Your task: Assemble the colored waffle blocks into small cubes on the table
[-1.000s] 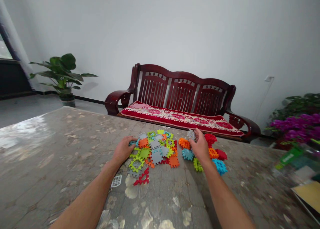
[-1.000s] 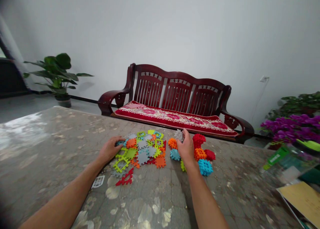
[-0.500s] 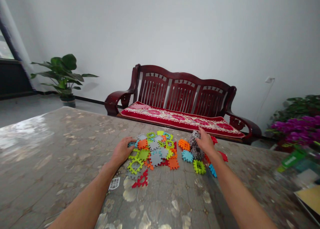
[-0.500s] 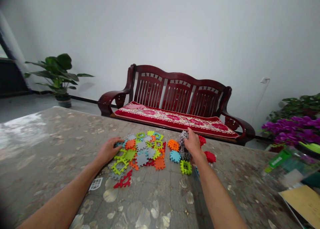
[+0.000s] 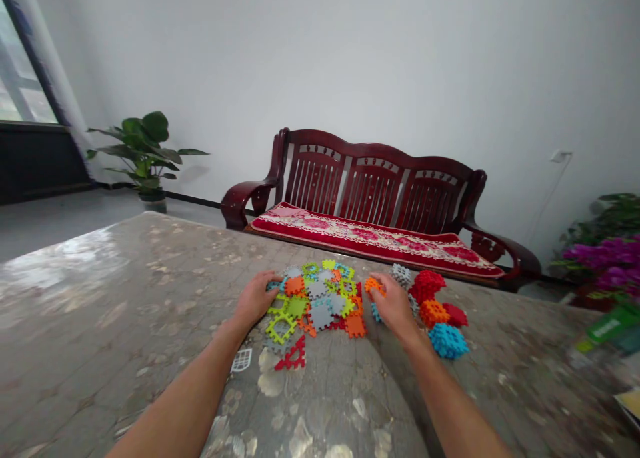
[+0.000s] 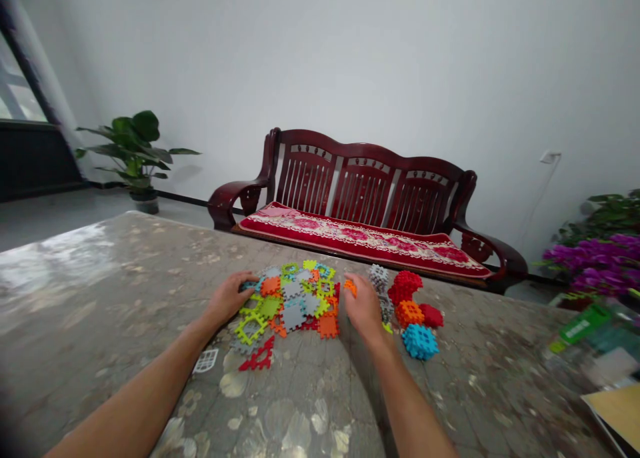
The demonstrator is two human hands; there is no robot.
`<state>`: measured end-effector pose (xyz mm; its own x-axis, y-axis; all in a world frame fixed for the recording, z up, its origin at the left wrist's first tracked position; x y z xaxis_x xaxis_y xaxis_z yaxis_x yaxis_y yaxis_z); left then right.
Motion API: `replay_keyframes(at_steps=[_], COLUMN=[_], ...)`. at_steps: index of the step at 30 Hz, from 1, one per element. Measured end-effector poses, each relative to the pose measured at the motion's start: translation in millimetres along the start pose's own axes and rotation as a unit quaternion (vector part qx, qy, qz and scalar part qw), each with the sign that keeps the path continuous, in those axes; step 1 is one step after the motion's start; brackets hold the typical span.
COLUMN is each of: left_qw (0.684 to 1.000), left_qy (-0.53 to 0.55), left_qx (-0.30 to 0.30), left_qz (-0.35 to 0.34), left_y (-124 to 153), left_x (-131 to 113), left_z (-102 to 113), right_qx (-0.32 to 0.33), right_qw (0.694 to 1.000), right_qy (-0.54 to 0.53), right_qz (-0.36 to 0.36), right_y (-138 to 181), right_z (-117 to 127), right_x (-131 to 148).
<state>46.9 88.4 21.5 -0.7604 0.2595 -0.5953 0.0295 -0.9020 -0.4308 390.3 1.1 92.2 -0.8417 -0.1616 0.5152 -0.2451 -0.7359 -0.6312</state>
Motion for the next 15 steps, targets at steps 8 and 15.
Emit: replay_keyframes(at_steps=[8,15], left_qw=[1.0,1.0], left_qy=[0.014,0.025], left_qx=[-0.008,-0.003], left_qz=[0.0,-0.007], left_y=[0,1], left_x=[-1,-3], left_z=[3,2], right_qx=[-0.013,-0.009], right_qw=[0.999,0.998], right_qy=[-0.029,-0.024], right_qz=[0.004,0.059], right_y=[57,74], right_z=[-38,-37], right_x=[37,60])
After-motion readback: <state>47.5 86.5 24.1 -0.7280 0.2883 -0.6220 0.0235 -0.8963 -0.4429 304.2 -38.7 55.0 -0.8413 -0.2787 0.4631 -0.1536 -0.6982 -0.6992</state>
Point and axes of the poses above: each hand's wrist, its own y-axis away from the middle knuckle, its own z-axis out of the back of the hand, x = y × z, the point moved 10 cm from there along -y, towards the middle knuckle, and after that the axes turned 11 degrees about -x, right-handed, at the moved point
